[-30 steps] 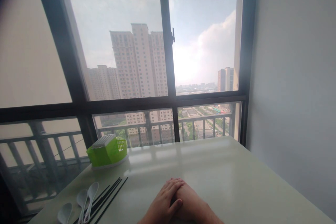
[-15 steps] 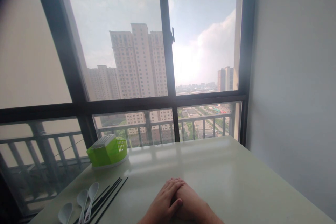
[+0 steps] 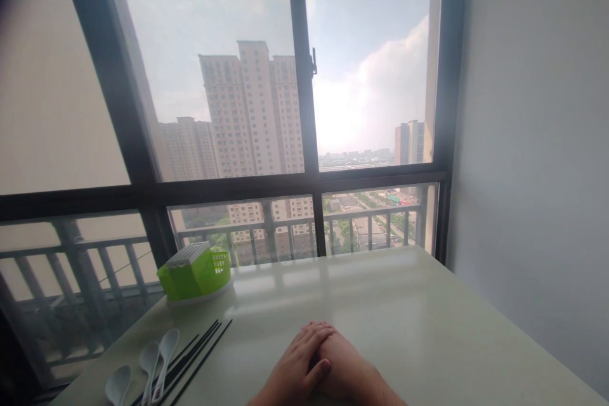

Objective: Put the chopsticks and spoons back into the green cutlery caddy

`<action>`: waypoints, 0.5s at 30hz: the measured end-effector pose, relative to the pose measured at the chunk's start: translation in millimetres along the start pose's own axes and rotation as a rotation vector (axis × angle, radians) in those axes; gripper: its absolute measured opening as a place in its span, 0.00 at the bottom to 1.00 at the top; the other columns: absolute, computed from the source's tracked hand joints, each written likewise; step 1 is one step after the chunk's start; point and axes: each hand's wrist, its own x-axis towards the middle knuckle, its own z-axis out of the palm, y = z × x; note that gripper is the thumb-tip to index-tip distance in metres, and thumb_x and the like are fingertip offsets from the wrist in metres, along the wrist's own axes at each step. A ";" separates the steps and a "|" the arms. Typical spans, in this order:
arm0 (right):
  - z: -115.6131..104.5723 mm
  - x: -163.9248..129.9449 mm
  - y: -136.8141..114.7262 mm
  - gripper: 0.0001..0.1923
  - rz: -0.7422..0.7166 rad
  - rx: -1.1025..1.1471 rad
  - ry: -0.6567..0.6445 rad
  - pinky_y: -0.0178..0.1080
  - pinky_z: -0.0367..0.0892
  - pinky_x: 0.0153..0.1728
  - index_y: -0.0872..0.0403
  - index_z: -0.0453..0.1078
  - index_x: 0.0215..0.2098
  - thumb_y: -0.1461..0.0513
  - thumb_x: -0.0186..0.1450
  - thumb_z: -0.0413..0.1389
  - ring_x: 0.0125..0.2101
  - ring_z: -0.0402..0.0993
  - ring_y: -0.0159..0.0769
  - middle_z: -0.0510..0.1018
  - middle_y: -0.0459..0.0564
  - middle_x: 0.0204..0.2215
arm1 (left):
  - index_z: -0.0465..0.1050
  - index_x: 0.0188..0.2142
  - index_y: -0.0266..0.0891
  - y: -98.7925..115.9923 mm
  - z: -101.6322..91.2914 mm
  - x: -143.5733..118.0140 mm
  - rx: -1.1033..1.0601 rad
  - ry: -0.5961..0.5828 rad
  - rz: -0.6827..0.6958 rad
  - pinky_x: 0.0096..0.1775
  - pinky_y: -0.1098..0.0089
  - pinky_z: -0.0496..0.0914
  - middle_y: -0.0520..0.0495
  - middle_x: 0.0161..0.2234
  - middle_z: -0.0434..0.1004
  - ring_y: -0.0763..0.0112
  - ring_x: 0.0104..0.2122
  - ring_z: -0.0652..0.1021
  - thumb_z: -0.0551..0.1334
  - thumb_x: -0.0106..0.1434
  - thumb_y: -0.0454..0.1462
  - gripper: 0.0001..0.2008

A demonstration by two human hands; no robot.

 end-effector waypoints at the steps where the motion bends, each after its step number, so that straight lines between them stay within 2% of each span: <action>1: 0.5 0.2 0.6 0.39 0.004 0.005 -0.004 0.53 0.50 0.70 0.46 0.54 0.73 0.59 0.65 0.58 0.68 0.56 0.58 0.59 0.57 0.71 | 0.64 0.66 0.54 0.3 -0.4 0.0 -0.003 -0.001 0.001 0.70 0.53 0.57 0.49 0.66 0.70 0.57 0.66 0.68 0.57 0.70 0.56 0.29; 8: 3.1 0.6 3.1 0.41 0.009 -0.011 -0.044 0.51 0.46 0.71 0.47 0.50 0.74 0.58 0.66 0.57 0.70 0.53 0.56 0.55 0.56 0.72 | 0.63 0.66 0.54 -1.6 1.6 0.1 -0.020 -0.019 -0.013 0.71 0.52 0.55 0.49 0.67 0.69 0.58 0.67 0.67 0.57 0.70 0.56 0.28; 15: 6.0 -0.2 5.4 0.40 0.014 -0.035 -0.009 0.52 0.50 0.70 0.46 0.51 0.74 0.58 0.65 0.57 0.68 0.57 0.57 0.58 0.56 0.71 | 0.63 0.66 0.55 -3.9 3.6 0.2 -0.018 -0.018 -0.018 0.70 0.52 0.56 0.50 0.67 0.68 0.57 0.67 0.66 0.57 0.70 0.56 0.29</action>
